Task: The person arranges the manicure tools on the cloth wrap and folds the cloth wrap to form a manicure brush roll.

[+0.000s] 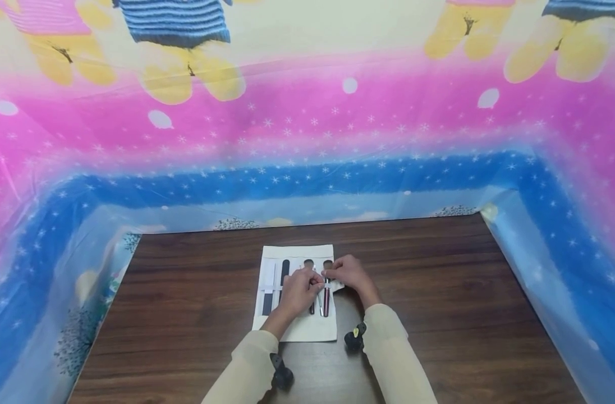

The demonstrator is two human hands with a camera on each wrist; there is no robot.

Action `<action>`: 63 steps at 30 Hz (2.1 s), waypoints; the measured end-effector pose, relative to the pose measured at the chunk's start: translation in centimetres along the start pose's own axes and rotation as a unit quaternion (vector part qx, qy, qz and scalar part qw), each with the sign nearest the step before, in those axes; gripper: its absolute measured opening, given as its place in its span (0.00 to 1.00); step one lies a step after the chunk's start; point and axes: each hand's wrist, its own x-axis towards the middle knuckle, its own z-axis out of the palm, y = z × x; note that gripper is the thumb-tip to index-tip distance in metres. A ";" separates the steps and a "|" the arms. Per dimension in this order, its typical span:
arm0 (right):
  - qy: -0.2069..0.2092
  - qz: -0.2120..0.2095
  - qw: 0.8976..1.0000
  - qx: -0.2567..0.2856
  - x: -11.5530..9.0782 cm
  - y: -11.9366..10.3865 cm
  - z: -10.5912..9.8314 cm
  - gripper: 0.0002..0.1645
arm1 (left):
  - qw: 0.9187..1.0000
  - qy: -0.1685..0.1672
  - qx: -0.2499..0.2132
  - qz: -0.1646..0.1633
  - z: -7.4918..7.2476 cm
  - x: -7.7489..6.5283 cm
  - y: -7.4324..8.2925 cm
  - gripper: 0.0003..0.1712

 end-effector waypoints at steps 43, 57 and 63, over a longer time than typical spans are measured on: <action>-0.001 0.105 0.944 0.312 -12.6 3.2 5.7 0.17 | 0.969 0.011 -0.141 -0.201 -10.4 5.1 -8.5 0.14; 0.072 0.074 0.961 0.255 -9.0 4.3 -0.2 0.20 | 0.932 -0.003 -0.250 -0.264 -10.4 2.8 -9.5 0.09; 0.131 0.085 0.966 0.204 -3.1 5.6 -4.4 0.19 | 0.868 -0.030 -0.383 -0.316 -8.9 -0.9 -8.8 0.17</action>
